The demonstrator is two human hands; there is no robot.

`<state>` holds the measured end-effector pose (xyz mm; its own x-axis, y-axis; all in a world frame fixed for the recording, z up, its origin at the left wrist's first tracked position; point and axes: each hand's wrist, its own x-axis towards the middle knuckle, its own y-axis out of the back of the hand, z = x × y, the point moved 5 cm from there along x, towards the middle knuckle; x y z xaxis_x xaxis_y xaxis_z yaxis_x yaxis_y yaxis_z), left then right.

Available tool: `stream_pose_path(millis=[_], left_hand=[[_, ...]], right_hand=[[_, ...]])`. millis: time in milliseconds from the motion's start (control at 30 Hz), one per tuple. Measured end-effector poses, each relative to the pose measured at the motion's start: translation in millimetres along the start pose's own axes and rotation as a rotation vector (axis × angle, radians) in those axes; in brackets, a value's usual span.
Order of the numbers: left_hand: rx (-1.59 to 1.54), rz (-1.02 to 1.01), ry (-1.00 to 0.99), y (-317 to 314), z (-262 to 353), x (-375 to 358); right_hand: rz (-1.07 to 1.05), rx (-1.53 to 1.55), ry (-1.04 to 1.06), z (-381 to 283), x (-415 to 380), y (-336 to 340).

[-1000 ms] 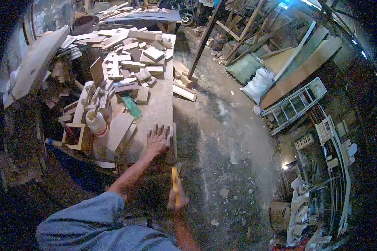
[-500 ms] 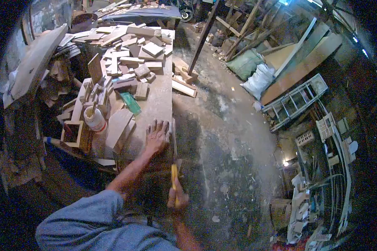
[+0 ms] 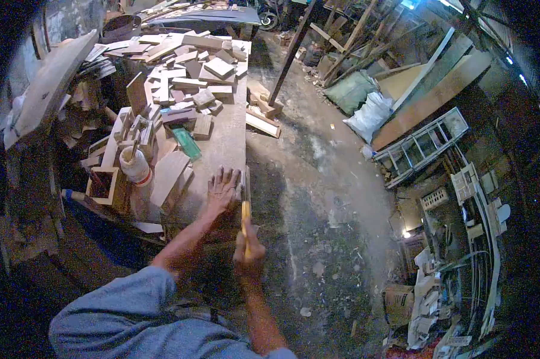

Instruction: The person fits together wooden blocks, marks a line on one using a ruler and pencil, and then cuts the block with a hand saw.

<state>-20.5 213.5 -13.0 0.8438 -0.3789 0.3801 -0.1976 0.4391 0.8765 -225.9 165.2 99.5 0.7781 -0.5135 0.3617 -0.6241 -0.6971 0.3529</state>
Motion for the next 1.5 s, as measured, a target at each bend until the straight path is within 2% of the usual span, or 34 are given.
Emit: stream_pose_path(millis=[100, 200, 300, 400, 500, 600, 700, 800, 900, 967, 1067, 1100, 1167, 1233, 1267, 1333, 1433, 1500], left_hand=[[0.018, 0.019, 0.000, 6.5, 2.7, 2.7], [0.018, -0.004, 0.022, 6.6, 2.9, 7.9], [0.012, -0.050, 0.017, 1.6, 2.6, -2.1], [-0.020, -0.070, 0.016, 5.3, 3.2, 0.1], [-0.025, -0.089, 0.017, 9.2, 1.6, 4.4], [-0.013, -0.091, 0.042, 11.7, 4.2, 9.9], [-0.015, -0.064, 0.036, 15.8, 6.9, 2.6], [-0.018, -0.016, 0.006, 13.0, 4.9, 0.8], [-0.031, 0.033, -0.015, -3.7, -1.0, 0.3], [-0.053, -0.039, 0.019, 8.6, 2.4, 3.0], [-0.038, -0.091, 0.038, 3.1, 2.8, -3.9], [-0.054, -0.080, 0.040, 8.2, 3.5, 1.1], [-0.054, -0.029, 0.023, 5.3, 3.4, 2.3], [-0.027, 0.035, -0.011, 1.5, 2.2, -1.6], [-0.013, 0.069, -0.027, -1.6, 0.4, -0.1], [-0.035, 0.007, 0.009, 10.5, 5.9, 6.8], [-0.038, 0.011, 0.009, 7.6, 3.8, 1.1], [-0.042, 0.014, 0.013, 8.1, 3.6, 1.2]], right_hand=[[0.041, -0.003, 0.082, 25.8, -21.7, 0.5], [-0.038, 0.143, -0.085, 21.2, -85.7, 40.5], [-0.041, 0.012, -0.060, 14.8, -72.7, 34.7], [-0.034, -0.137, 0.005, 11.2, -5.7, -0.5], [0.022, -0.008, 0.028, 15.9, -13.2, 1.6], [0.000, 0.040, -0.065, 24.0, -79.1, 33.0], [0.018, 0.029, 0.038, 12.5, -53.7, 22.9], [0.013, -0.075, -0.029, 6.8, 10.6, -4.9], [0.119, -0.008, 0.227, 19.8, -21.8, 1.6], [0.053, 0.047, 0.065, 40.1, -69.4, 20.2], [-0.024, 0.048, -0.094, 21.6, -56.0, 21.5], [-0.009, -0.039, 0.017, 7.2, -15.5, 6.4], [0.014, -0.092, 0.101, 6.6, 4.5, -0.6], [0.026, -0.009, 0.052, 16.8, 9.5, -10.6], [0.005, 0.003, 0.014, 19.9, -8.7, -5.5], [-0.037, 0.011, -0.061, 32.4, -63.7, 22.7], [-0.073, 0.171, -0.084, 25.1, -53.0, 21.6], [-0.037, -0.011, -0.013, 5.1, 12.2, -0.2]])
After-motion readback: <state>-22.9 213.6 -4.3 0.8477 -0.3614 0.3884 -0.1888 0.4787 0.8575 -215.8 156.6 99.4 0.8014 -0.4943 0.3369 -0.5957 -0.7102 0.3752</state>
